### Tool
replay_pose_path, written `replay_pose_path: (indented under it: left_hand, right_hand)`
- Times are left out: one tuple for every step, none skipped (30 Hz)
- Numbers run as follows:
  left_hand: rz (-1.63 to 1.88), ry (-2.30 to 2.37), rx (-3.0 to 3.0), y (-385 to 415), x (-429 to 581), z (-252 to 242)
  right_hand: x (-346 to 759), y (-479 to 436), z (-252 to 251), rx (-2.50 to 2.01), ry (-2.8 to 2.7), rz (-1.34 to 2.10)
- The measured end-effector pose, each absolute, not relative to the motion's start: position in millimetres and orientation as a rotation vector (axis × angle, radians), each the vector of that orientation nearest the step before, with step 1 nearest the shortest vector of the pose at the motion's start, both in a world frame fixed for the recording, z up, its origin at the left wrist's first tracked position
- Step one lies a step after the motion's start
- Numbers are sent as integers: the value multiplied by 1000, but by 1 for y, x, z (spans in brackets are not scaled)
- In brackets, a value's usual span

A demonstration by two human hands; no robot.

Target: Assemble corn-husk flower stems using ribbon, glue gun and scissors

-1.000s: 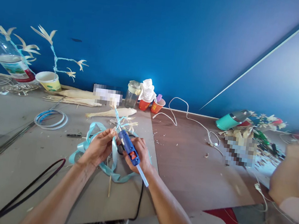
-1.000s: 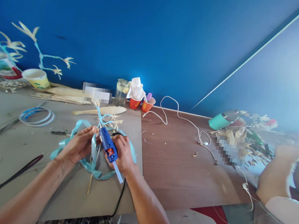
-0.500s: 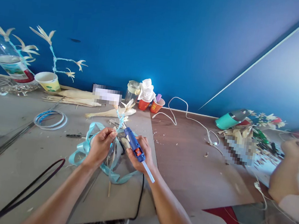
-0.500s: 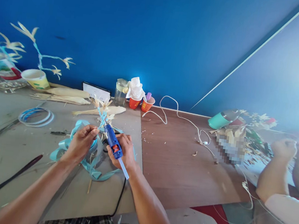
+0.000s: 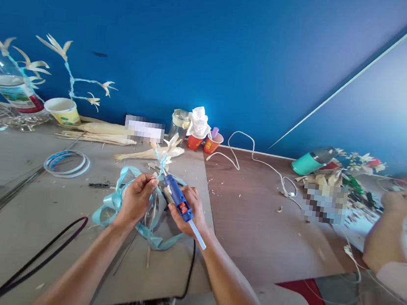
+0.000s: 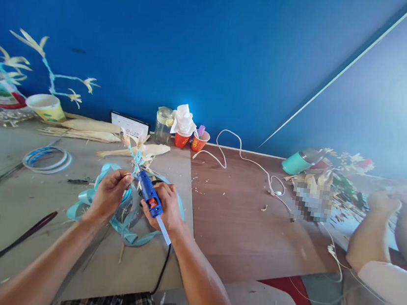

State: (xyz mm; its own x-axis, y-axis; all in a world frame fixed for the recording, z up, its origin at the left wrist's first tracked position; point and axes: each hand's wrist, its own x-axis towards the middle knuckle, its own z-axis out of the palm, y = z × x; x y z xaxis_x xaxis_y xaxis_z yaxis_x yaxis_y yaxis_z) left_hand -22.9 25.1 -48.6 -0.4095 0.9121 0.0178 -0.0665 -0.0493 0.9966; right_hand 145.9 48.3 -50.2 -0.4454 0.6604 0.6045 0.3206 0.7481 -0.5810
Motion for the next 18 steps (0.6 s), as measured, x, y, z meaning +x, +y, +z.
replay_pose_path:
  left_hand:
    - [1573,1445,957,25,-23,-49]
    - [1571,1458,968,25,-23,-49]
    - [1569,1469,977,26,-23,-49]
    - [1569,1480,985,26,-24,-49]
    - [1569,1488,991,25,-24,-49]
    - [1567,1493,996,25,-24,-49]
    - [1565,1495,1001,25,-24,-49]
    - [1565,1495,1005,25,-24,-48]
    - [1566,1494,1007,25,-23,-48]
    - [1569,1492,1007,24,-23,-48]
    - [1572,1489,1006,24,-23,-48]
    - [1576,1488,1002,24,-22,-48]
    - [1582,1489,995,24,-22,-47]
    - [1585,1491,991,24,-22,-47]
    - [1584,1495,993,24,-22,-47]
    - [1581,1503,1002,24,-22,-46]
    - [1576,1515,1017,24,-23,-46]
    - [1570,1528,1034,25,-23,-46]
  right_hand:
    - [146,48,-50,-730,-2072,480]
    - [146,48,-50,-721,-2082,474]
    - [146,47,-49,-711,-2090,468]
    - [146,47,-49,-703,-2095,461]
    - [146,46,-48,-702,-2093,454]
    - [146,46,-47,-708,-2080,444]
    - [146,46,-47,-720,-2061,434]
    - [145,46,-46,-733,-2043,427]
    - [145,46,-46,-741,-2031,424]
    - [145,46,-46,-745,-2029,425]
    - [144,46,-46,-744,-2037,428]
    - [144,46,-47,-743,-2050,432]
    - [144,46,-47,-741,-2067,435]
    - [144,46,-48,-737,-2083,434]
    - [144,46,-48,-731,-2099,429]
    - [144,46,-49,-719,-2113,422]
    - [144,45,-50,-706,-2122,412]
    - [144,45,-50,-699,-2121,400]
